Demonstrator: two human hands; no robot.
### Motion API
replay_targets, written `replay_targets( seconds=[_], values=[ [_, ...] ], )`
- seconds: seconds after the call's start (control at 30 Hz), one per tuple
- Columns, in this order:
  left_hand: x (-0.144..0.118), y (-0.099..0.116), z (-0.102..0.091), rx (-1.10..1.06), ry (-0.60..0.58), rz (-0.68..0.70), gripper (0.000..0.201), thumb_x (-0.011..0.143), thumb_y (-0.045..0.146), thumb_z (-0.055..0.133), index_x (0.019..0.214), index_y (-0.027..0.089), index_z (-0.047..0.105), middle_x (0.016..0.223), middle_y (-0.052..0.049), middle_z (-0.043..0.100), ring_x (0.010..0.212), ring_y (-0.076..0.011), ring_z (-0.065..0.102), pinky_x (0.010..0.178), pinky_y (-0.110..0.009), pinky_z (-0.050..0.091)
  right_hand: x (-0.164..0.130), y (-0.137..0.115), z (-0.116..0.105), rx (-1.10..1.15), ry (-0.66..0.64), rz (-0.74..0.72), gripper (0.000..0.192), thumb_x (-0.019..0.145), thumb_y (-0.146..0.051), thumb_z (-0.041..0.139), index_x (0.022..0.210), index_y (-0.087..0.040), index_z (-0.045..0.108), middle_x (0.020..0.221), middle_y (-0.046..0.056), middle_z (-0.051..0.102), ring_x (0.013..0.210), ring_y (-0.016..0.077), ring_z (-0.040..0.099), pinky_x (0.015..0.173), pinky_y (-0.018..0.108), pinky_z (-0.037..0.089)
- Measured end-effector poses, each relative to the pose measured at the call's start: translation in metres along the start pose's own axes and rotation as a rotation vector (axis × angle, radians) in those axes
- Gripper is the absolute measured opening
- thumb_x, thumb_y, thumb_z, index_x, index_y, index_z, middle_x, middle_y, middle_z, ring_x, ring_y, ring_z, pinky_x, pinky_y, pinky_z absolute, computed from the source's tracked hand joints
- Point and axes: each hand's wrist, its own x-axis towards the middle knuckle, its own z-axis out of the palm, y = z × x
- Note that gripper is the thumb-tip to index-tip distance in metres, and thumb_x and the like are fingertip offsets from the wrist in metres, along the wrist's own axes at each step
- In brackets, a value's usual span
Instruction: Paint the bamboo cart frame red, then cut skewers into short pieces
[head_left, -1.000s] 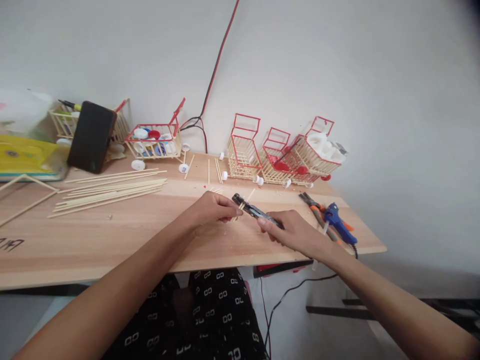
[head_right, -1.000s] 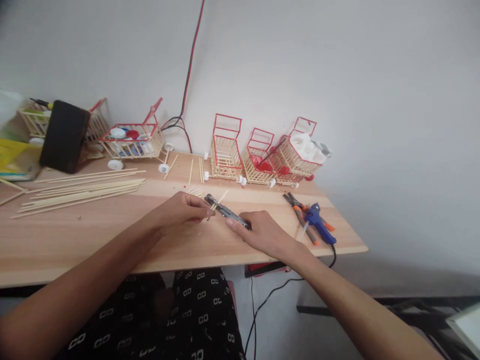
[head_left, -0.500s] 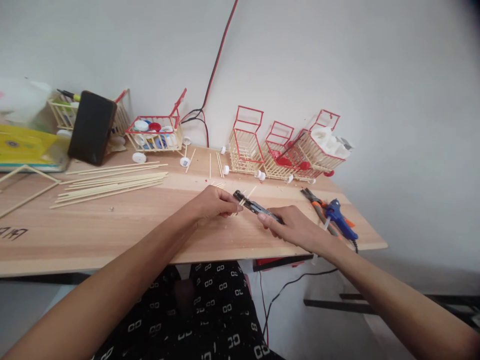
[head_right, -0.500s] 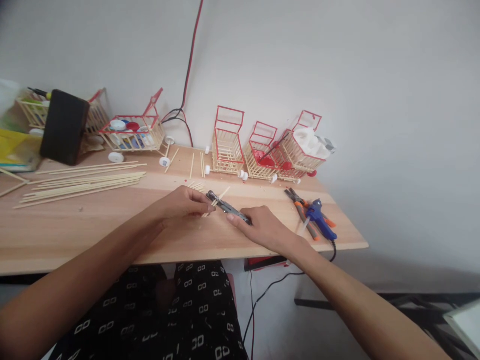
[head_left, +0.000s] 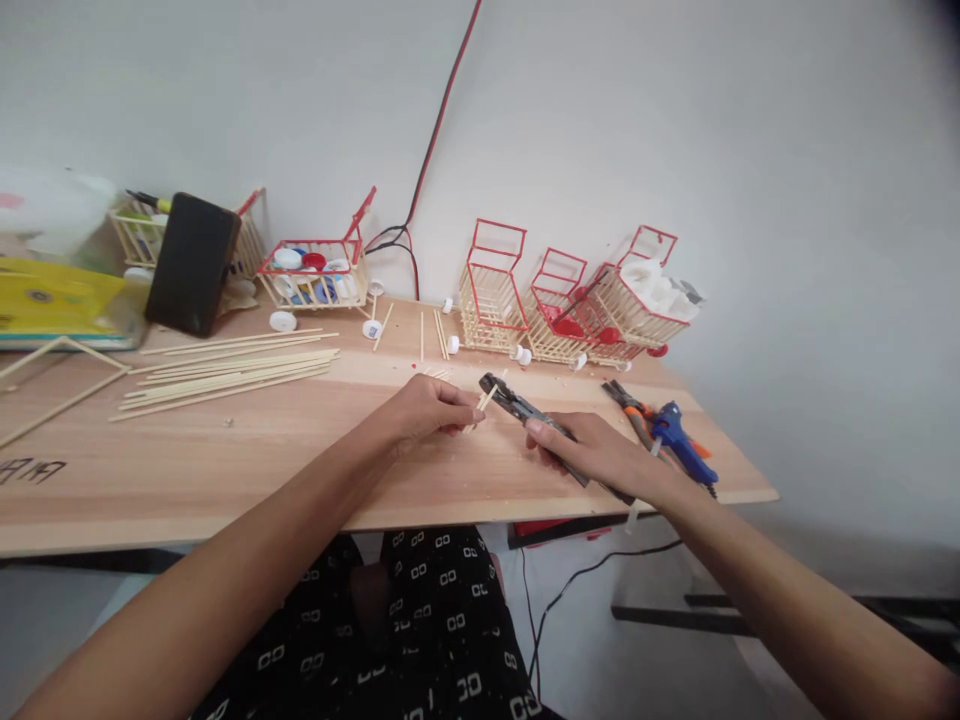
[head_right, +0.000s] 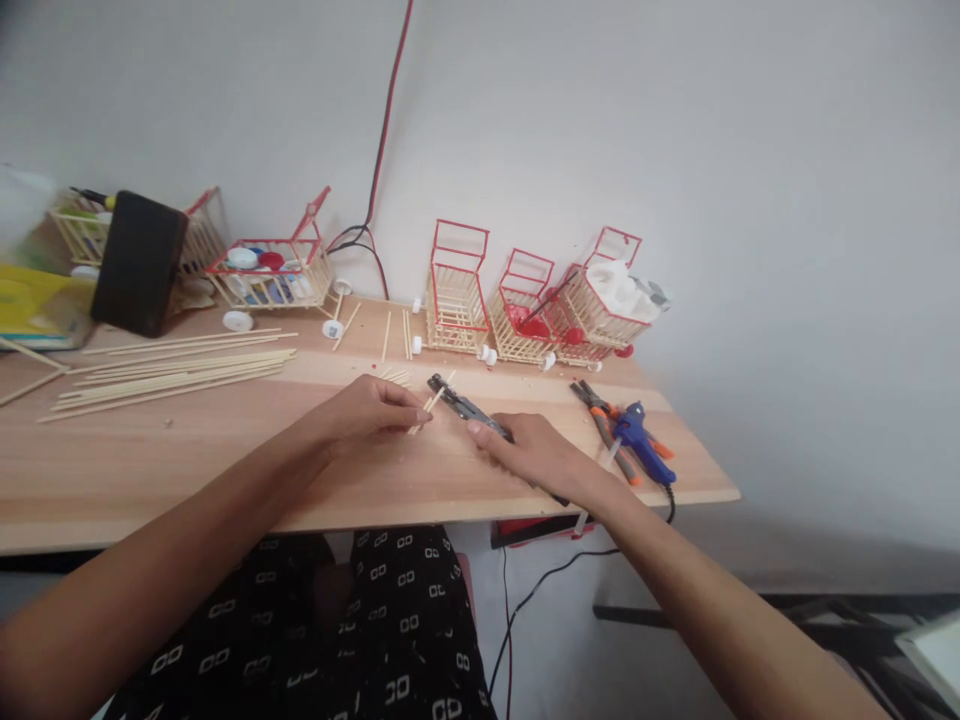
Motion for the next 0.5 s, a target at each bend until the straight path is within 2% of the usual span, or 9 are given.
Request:
replay_targets(
  seconds=[0.23, 0.37, 0.5],
  values=[
    [0.013, -0.013, 0.003, 0.027, 0.130, 0.084, 0.010, 0.064, 0.021, 0.072, 0.070, 0.013, 0.069, 0.059, 0.001, 0.062, 0.053, -0.0088, 0.051, 0.052, -0.021, 0.037, 0.005, 0.005, 0.000, 0.117, 0.125, 0.100, 0.057, 0.088, -0.064, 0.033, 0.083, -0.016, 0.064, 0.068, 0.005, 0.066, 0.062, 0.0160, 0.060, 0.056, 0.026, 0.043],
    [0.020, -0.022, 0.004, 0.183, 0.193, 0.238, 0.006, 0.065, 0.018, 0.069, 0.065, 0.013, 0.066, 0.061, 0.000, 0.063, 0.058, -0.0108, 0.055, 0.057, -0.022, 0.039, 0.011, 0.008, 0.006, 0.169, 0.194, 0.073, 0.057, 0.088, -0.065, 0.033, 0.079, -0.017, 0.063, 0.063, 0.004, 0.064, 0.058, 0.0149, 0.060, 0.055, 0.025, 0.043],
    [0.022, -0.024, 0.003, 0.350, 0.237, 0.317, 0.002, 0.066, 0.014, 0.066, 0.065, 0.014, 0.067, 0.063, 0.000, 0.065, 0.062, -0.0125, 0.057, 0.060, -0.022, 0.040, 0.011, 0.008, 0.011, 0.192, 0.233, 0.069, 0.055, 0.088, -0.063, 0.035, 0.079, -0.016, 0.063, 0.063, 0.003, 0.064, 0.057, 0.0143, 0.060, 0.054, 0.023, 0.042]
  ],
)
